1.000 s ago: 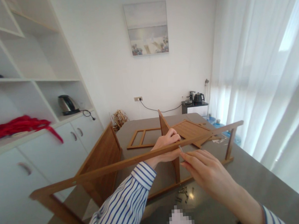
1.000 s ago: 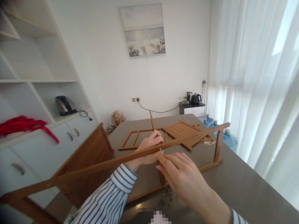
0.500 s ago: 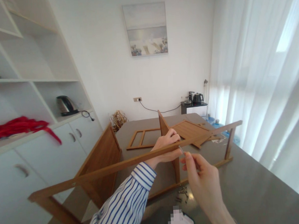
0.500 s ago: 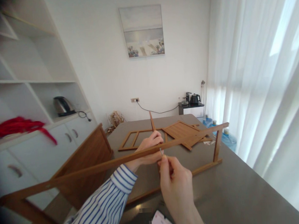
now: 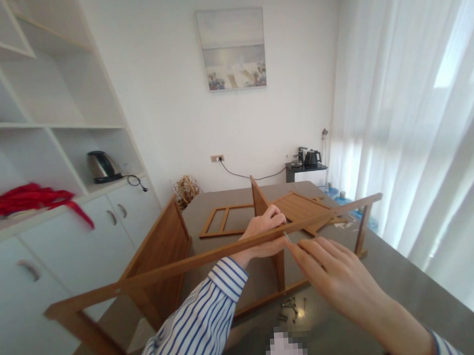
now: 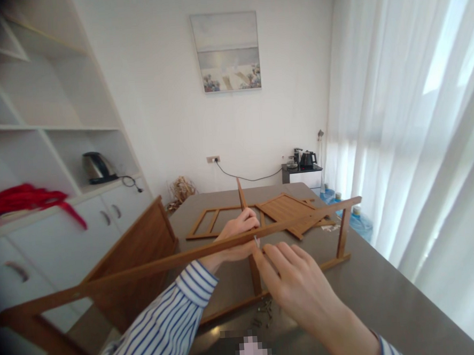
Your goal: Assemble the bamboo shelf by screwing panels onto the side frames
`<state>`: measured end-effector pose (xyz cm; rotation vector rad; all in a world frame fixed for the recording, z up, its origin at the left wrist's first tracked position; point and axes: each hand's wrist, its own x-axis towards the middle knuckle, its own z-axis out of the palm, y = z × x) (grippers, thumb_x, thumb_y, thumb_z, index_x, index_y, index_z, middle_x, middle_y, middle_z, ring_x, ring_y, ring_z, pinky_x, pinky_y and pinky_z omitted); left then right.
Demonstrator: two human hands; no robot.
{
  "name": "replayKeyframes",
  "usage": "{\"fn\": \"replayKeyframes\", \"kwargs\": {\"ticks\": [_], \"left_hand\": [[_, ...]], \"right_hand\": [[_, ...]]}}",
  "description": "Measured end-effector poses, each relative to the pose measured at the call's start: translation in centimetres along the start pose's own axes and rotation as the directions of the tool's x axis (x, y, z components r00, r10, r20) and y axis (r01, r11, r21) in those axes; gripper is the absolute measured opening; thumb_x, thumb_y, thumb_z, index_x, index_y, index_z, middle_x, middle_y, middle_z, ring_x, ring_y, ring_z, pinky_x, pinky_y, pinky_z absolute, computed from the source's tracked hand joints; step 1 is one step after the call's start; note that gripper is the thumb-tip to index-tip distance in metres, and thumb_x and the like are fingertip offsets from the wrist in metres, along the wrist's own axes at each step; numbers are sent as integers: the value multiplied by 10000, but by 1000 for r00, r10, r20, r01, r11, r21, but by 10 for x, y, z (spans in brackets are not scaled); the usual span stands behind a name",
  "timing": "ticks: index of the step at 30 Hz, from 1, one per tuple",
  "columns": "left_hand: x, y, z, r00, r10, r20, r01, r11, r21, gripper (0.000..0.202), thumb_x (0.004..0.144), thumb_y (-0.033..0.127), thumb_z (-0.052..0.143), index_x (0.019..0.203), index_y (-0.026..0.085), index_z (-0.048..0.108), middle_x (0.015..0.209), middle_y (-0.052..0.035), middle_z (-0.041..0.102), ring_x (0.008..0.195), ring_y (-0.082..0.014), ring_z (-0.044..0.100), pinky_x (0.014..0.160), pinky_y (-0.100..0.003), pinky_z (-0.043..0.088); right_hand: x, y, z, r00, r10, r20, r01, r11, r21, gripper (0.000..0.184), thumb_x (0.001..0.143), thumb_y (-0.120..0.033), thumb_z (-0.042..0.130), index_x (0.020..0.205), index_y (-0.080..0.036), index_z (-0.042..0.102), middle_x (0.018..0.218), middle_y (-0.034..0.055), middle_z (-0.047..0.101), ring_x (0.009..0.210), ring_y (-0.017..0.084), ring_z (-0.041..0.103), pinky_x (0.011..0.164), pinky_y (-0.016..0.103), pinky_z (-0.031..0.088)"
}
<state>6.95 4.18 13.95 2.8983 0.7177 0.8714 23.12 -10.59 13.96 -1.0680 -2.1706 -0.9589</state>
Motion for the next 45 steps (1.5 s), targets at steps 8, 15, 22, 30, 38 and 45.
{"fn": "replayKeyframes", "kwargs": {"ticks": [8,15,22,30,38,45], "left_hand": [[1,-1,1,1000,-5,12,5,1000,26,132,780,299,559,852,223,480,983,13,495,650,-101,482,592,-249,363],[1,2,-2,1000,-25,15,25,1000,-4,110,740,241,546,831,220,488,961,12,505,634,-99,477,580,-248,353],[1,0,0,1000,-15,11,15,1000,-21,131,766,300,568,819,216,482,946,16,490,630,-91,467,571,-240,341],[0,-4,3,1000,-1,-2,1,1000,-11,174,816,377,550,829,215,485,942,17,482,631,-89,463,558,-235,325],[1,-1,0,999,-26,31,27,1000,-12,149,788,339,570,827,216,495,969,14,505,647,-92,503,581,-233,367],[0,-2,1,1000,-1,12,1,1000,0,116,773,300,546,836,220,490,961,11,499,648,-99,489,587,-246,365]], "right_hand": [[9,6,-9,991,-131,37,135,979,-153,265,891,-82,459,1070,-82,655,1058,109,684,870,233,600,711,369,422],[5,-5,4,1000,5,-18,-8,989,-148,217,890,-99,501,1042,-89,655,694,43,644,634,187,570,607,345,348],[10,-34,27,761,639,112,-594,618,515,201,954,-219,431,1055,-178,600,679,15,694,561,146,625,531,256,394],[18,-50,36,469,724,506,-474,-277,836,357,914,-477,512,1049,-152,570,752,69,732,573,143,640,508,236,462],[-4,-24,26,865,474,163,-462,629,625,287,969,-260,469,1233,-193,559,1045,81,710,863,172,683,739,299,555],[9,-4,7,999,1,-42,-1,1000,4,126,958,-206,521,943,-155,635,834,53,675,726,180,615,655,328,456]]}}
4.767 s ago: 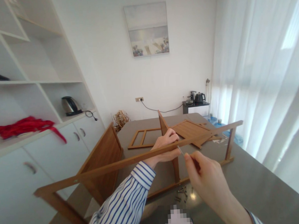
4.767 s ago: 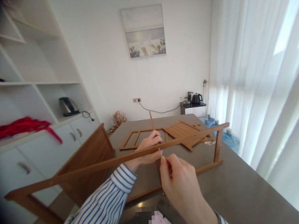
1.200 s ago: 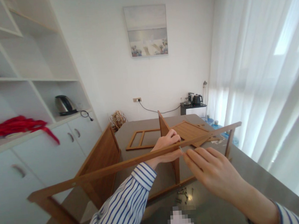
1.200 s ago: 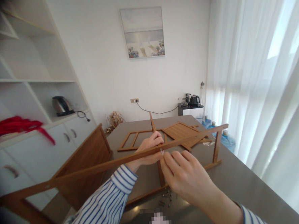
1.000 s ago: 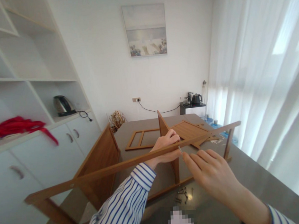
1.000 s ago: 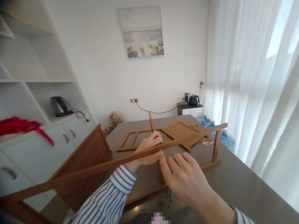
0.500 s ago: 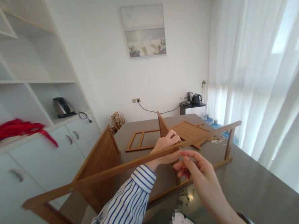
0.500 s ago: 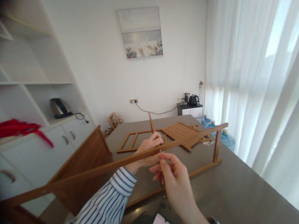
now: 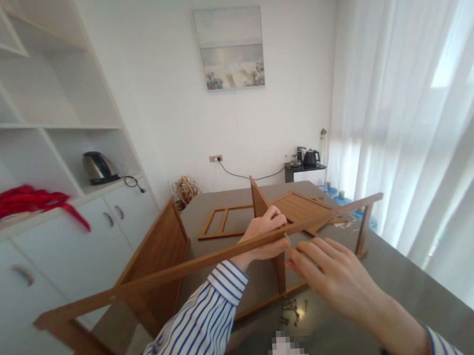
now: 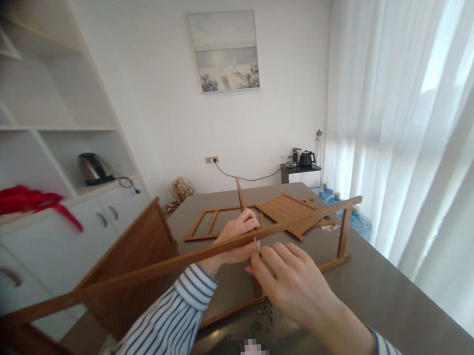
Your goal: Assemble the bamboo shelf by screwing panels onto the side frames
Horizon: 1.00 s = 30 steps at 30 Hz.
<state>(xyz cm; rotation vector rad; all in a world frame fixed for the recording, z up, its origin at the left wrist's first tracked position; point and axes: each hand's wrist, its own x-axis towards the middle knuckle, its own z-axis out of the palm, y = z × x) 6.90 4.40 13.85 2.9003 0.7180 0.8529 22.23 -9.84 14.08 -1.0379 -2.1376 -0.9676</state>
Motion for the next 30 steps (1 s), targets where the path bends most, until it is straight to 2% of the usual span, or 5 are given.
{"fn": "replayKeyframes", "kwargs": {"ticks": [11,19,23,26,30], "left_hand": [[0,2,-1,1000,-22,18,21,999,34,131,783,322,541,855,226,491,984,4,512,662,-108,500,586,-251,356],[0,0,1,1000,-2,1,2,999,44,124,790,318,543,852,220,497,986,3,519,689,-111,528,611,-249,393],[0,0,1,1000,-9,-4,10,999,44,163,800,365,563,841,220,499,977,8,519,676,-108,520,588,-245,372],[1,1,0,1000,-8,-9,9,999,34,167,809,372,561,840,220,497,977,9,517,676,-107,517,590,-245,369],[0,3,-2,1000,0,-1,0,1000,8,154,799,354,555,829,219,490,968,4,517,675,-111,516,609,-250,384]], "right_hand": [[1,-17,26,913,367,-176,-306,904,298,136,959,-153,438,939,-168,571,685,24,619,617,153,604,566,258,457],[1,-42,33,384,850,360,-531,-116,840,266,924,-385,500,1102,-191,537,617,-16,632,488,124,564,440,218,432],[2,-49,38,325,789,522,-332,-422,844,243,866,-412,577,981,-199,561,630,-21,619,509,111,543,447,208,411],[-4,-44,39,451,792,411,-445,-200,873,222,930,-399,497,980,-197,572,683,0,643,551,117,573,499,226,455],[-15,-27,30,775,625,94,-522,549,653,194,979,-265,424,1062,-201,587,864,49,689,765,156,648,681,278,508]]}}
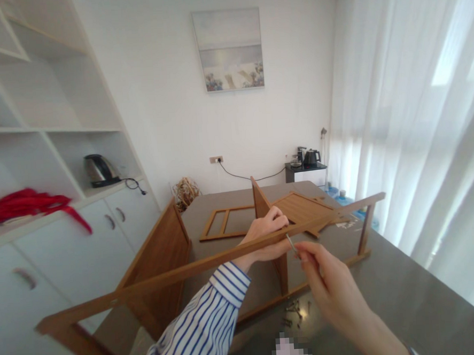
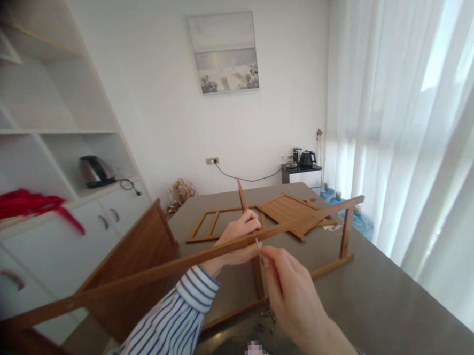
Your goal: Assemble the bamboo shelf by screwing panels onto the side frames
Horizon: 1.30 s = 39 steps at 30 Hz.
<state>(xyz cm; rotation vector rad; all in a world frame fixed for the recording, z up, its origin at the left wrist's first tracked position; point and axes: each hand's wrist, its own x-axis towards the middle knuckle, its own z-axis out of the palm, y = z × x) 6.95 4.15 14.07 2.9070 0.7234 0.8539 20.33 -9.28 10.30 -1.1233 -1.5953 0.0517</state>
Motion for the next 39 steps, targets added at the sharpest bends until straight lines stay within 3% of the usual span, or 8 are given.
{"fn": "replayKeyframes", "kwargs": {"ticks": [9,15,19,23,28,31,36,39], "left_hand": [[0,-3,2,1000,-4,15,4,1000,-11,142,785,342,555,834,222,495,961,5,518,651,-107,503,589,-251,367],[0,-4,2,1000,2,1,-2,1000,13,140,774,323,559,854,224,502,970,7,512,653,-104,500,592,-250,359],[0,-2,1,1000,-14,16,14,1000,12,159,777,344,577,831,217,499,966,7,508,656,-100,504,582,-242,356],[1,-3,2,1000,-22,17,21,999,28,184,785,373,588,827,216,501,964,12,502,647,-94,491,562,-239,331],[1,-6,3,999,-36,36,35,999,17,200,802,395,587,841,215,510,951,19,492,620,-81,471,553,-231,321],[1,-6,3,999,-27,39,27,1000,3,222,796,415,594,850,217,511,954,21,489,632,-84,480,567,-231,333],[0,-2,2,1000,-23,6,23,1000,-1,168,770,351,583,829,218,498,950,19,494,650,-95,490,577,-237,339],[1,-1,1,1000,-15,7,15,1000,-4,136,765,323,560,822,219,495,946,15,500,650,-99,493,580,-240,345]], "right_hand": [[15,-10,-27,841,-426,334,537,581,-612,184,930,-122,484,1053,-133,620,754,49,653,666,190,595,632,336,433],[8,-9,-8,951,-290,108,308,857,-412,210,948,-126,428,1046,-145,613,741,47,676,674,175,634,631,298,462],[5,-17,6,990,136,-32,-135,990,32,176,955,-249,447,1005,-198,608,712,18,691,604,147,646,542,253,456],[9,-25,16,823,560,100,-490,608,625,269,842,-413,620,984,-188,577,677,21,701,496,123,592,459,224,430],[10,-27,25,695,680,235,-442,146,885,357,684,-368,771,913,-189,565,714,19,711,500,80,560,479,185,417],[5,-21,25,761,617,201,-473,316,822,333,779,-429,700,970,-189,569,762,34,716,584,115,624,522,214,451],[-1,-2,1,976,198,93,-211,963,169,253,960,-368,495,1138,-204,567,847,46,706,747,169,666,634,286,488],[3,0,-15,967,-235,98,254,908,-332,178,955,-270,523,1096,-182,586,905,63,696,781,198,650,672,323,469]]}}
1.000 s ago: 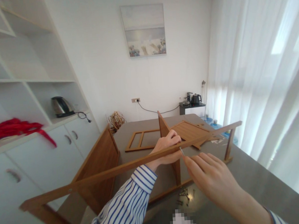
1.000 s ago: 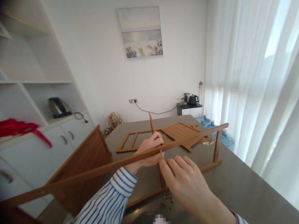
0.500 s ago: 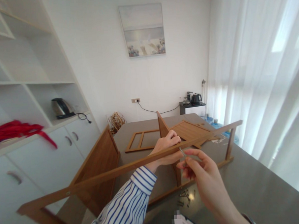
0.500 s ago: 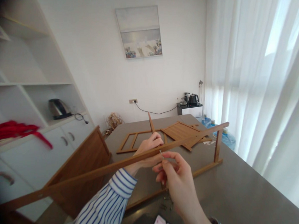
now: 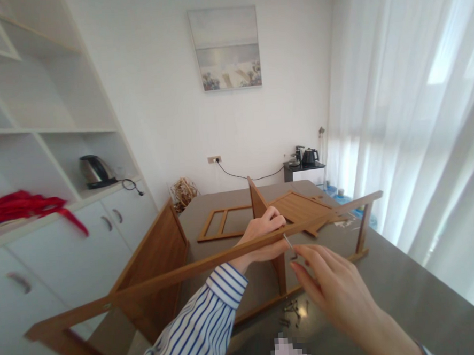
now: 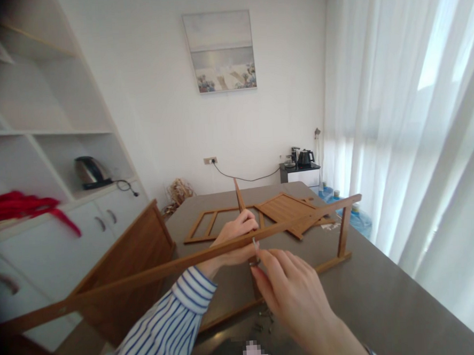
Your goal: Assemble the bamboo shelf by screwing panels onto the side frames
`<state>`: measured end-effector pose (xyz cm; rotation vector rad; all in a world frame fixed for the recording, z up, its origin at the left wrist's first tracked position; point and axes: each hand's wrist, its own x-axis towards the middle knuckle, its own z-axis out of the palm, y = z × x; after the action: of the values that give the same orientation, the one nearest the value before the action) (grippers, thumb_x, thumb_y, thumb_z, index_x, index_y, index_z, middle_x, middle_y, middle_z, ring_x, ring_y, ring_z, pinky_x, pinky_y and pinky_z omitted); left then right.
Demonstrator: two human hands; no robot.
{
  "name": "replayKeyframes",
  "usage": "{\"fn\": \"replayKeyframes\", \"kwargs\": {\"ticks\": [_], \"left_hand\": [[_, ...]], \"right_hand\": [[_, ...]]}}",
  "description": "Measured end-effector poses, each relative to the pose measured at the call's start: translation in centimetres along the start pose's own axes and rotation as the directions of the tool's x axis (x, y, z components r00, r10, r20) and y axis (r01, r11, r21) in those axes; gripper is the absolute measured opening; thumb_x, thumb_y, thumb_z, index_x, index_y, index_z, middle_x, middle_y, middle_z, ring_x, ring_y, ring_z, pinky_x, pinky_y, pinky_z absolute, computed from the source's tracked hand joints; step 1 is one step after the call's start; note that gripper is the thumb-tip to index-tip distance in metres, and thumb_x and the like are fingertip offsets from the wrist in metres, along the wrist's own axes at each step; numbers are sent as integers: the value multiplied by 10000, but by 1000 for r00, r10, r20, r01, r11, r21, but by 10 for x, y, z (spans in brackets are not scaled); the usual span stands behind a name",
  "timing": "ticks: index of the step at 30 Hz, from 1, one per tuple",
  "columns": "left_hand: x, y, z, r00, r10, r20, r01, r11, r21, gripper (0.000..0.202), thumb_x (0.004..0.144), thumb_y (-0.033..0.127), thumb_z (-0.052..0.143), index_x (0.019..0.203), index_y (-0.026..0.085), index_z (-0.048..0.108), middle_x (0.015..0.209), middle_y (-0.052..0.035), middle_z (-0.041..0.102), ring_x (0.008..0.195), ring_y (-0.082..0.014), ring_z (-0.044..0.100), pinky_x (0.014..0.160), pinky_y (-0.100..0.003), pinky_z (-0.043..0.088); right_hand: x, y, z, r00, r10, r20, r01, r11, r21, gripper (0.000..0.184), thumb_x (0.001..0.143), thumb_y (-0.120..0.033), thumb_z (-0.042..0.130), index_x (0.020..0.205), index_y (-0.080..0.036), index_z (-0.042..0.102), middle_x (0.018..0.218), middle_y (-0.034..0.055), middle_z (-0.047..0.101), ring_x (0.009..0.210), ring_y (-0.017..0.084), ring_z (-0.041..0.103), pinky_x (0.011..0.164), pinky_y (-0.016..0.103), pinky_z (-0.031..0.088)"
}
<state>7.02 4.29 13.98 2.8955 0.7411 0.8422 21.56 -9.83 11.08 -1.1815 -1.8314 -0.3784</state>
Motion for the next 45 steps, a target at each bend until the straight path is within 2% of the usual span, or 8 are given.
{"fn": "replayKeyframes", "kwargs": {"ticks": [10,18,22,27,30,35,39,45], "left_hand": [[0,-3,2,1000,-5,0,5,1000,-13,124,771,305,564,819,220,488,933,25,483,605,-79,456,547,-232,319],[0,-2,1,1000,19,-13,-19,1000,12,136,768,318,562,828,217,491,944,18,487,632,-88,469,568,-239,331],[0,-3,3,999,34,-30,-33,999,31,164,788,358,567,841,219,497,941,14,488,647,-95,473,567,-243,325],[0,-2,2,999,30,-34,-30,1000,9,124,769,302,566,818,217,490,923,19,485,628,-87,463,563,-236,323],[-1,-1,1,999,20,-28,-20,1000,-2,129,767,307,571,807,217,489,919,19,486,626,-87,468,562,-236,326],[0,-1,0,999,32,-28,-32,999,-1,124,769,312,561,816,217,497,929,15,490,636,-92,477,572,-241,342],[1,0,-1,999,22,-24,-22,999,24,107,773,306,544,816,219,500,928,12,502,633,-97,484,567,-247,342],[1,1,-1,1000,4,-10,-4,999,49,116,747,280,559,839,221,521,961,7,525,639,-98,497,574,-244,355]], "right_hand": [[22,-6,-7,925,-360,119,376,825,-422,212,912,-113,506,1104,-86,590,703,24,597,633,185,548,589,337,386],[13,-13,12,989,102,-111,-91,991,98,218,925,-135,428,1088,-161,569,722,25,655,629,152,614,581,270,435],[11,-22,20,756,644,120,-545,517,660,155,886,-281,501,1007,-209,567,648,-15,641,519,120,566,486,226,403],[12,-29,27,540,743,395,-452,-140,881,238,736,-362,655,883,-201,558,601,-29,607,480,92,498,452,201,367],[6,-23,26,647,692,320,-501,70,862,207,821,-390,602,902,-201,581,681,-2,636,563,116,560,521,233,430],[-1,-7,10,977,211,-37,-195,948,253,149,948,-239,492,1032,-199,608,948,59,693,864,181,624,767,320,458],[2,-5,-4,985,-169,30,170,938,-303,170,940,-151,494,1060,-145,613,869,65,694,756,205,600,700,358,410],[4,-4,-1,978,-201,60,209,897,-389,252,926,-70,429,1106,-109,601,766,54,668,666,194,589,636,353,405]]}}
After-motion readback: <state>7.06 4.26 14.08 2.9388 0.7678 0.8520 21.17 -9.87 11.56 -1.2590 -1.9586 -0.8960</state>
